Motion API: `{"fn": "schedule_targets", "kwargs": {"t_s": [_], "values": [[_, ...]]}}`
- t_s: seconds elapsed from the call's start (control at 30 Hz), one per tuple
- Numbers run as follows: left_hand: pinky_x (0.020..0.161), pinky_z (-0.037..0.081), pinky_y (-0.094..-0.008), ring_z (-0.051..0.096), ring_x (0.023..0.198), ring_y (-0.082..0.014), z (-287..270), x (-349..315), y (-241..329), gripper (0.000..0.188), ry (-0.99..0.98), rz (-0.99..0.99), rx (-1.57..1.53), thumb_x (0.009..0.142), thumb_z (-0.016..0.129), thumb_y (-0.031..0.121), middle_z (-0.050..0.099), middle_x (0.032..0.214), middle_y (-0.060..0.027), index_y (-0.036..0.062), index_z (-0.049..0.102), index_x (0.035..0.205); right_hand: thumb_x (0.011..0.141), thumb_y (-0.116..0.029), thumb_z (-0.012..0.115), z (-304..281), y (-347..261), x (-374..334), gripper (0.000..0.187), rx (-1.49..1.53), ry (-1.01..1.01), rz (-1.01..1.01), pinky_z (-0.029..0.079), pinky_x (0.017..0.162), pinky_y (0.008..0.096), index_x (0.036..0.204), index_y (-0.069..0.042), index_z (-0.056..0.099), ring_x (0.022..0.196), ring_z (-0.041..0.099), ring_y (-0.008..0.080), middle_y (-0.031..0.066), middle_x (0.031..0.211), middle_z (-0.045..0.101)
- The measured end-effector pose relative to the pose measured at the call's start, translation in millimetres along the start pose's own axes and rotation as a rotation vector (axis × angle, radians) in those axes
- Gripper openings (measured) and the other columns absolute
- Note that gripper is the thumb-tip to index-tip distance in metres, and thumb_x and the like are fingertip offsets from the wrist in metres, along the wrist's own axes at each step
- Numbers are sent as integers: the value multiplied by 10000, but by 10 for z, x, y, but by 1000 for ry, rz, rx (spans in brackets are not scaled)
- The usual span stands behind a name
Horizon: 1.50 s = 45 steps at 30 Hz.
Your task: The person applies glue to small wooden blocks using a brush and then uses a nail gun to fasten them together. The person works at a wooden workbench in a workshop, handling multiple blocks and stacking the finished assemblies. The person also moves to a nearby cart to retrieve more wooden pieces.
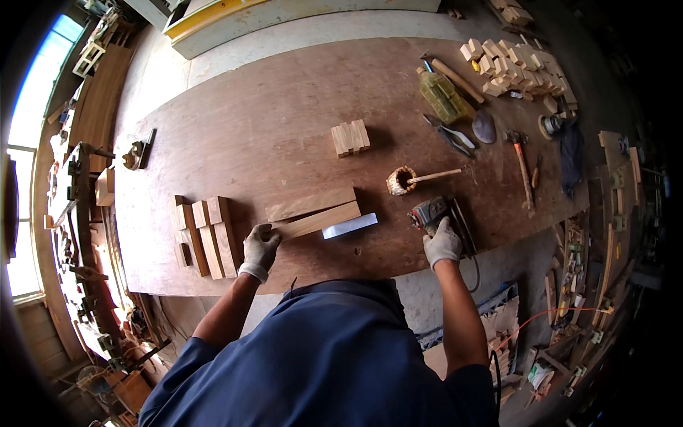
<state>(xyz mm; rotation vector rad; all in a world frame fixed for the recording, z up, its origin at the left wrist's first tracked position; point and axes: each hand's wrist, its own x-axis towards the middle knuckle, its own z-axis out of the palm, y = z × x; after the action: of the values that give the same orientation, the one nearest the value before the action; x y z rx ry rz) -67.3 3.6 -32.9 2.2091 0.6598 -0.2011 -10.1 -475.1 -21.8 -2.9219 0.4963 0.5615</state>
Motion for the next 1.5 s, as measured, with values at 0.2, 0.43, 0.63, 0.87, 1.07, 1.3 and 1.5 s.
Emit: {"fn": "schedule_targets", "kwargs": {"t_s": [0.2, 0.43, 0.63, 0.87, 1.07, 1.3, 1.5], "values": [[1082, 456, -471, 628, 1181, -365, -100, 2, 297, 428, 154, 199, 222, 897, 755, 232, 689, 1252, -172, 49, 670, 1275, 828, -328, 822, -37, -61, -6, 857, -33, -25, 38, 548, 991, 489, 1519, 9, 444, 1151, 681, 420, 268, 1275, 682], [1070, 463, -507, 570, 1275, -396, 95, 357, 694, 423, 6, 725, 418, 881, 747, 236, 668, 1309, -147, 77, 671, 1265, 833, -357, 820, -44, -77, -14, 884, -68, -28, 49, 549, 988, 484, 1540, 6, 433, 1144, 686, 415, 267, 1270, 685], [1054, 490, -498, 619, 1212, -406, 276, 681, 684, 451, -183, 763, 345, 901, 748, 235, 709, 1252, -150, 81, 659, 1315, 837, -354, 816, 6, -43, -5, 875, -54, -15, 50, 549, 982, 485, 1541, 0, 436, 1137, 688, 410, 260, 1271, 687], [1086, 470, -493, 591, 1265, -408, 327, 600, 840, 539, -127, 704, 407, 934, 721, 230, 646, 1358, -209, 55, 583, 1425, 845, -344, 818, 16, -71, -11, 862, -54, -20, 65, 550, 983, 484, 1538, -6, 433, 1141, 685, 407, 252, 1269, 687], [1079, 466, -487, 588, 1258, -412, 292, 667, 897, 535, -230, 617, 386, 946, 693, 218, 658, 1323, -209, 49, 558, 1436, 859, -341, 816, -18, -97, -22, 866, -53, -26, 62, 555, 979, 478, 1554, -17, 414, 1149, 683, 402, 239, 1283, 681], [1023, 502, -498, 616, 1193, -425, 41, 124, 1173, 516, -324, 740, 416, 929, 718, 209, 665, 1270, -225, 38, 563, 1391, 866, -355, 807, -19, -105, -6, 886, -79, -62, 70, 556, 977, 478, 1568, -3, 397, 1145, 686, 394, 236, 1287, 680], [1038, 490, -523, 591, 1237, -419, 248, -59, 956, 602, -215, 765, 414, 879, 720, 163, 645, 1323, -215, 19, 532, 1432, 866, -362, 804, 69, -29, 0, 885, -79, -3, 26, 558, 966, 482, 1565, 4, 402, 1130, 690, 397, 244, 1278, 680]]}}
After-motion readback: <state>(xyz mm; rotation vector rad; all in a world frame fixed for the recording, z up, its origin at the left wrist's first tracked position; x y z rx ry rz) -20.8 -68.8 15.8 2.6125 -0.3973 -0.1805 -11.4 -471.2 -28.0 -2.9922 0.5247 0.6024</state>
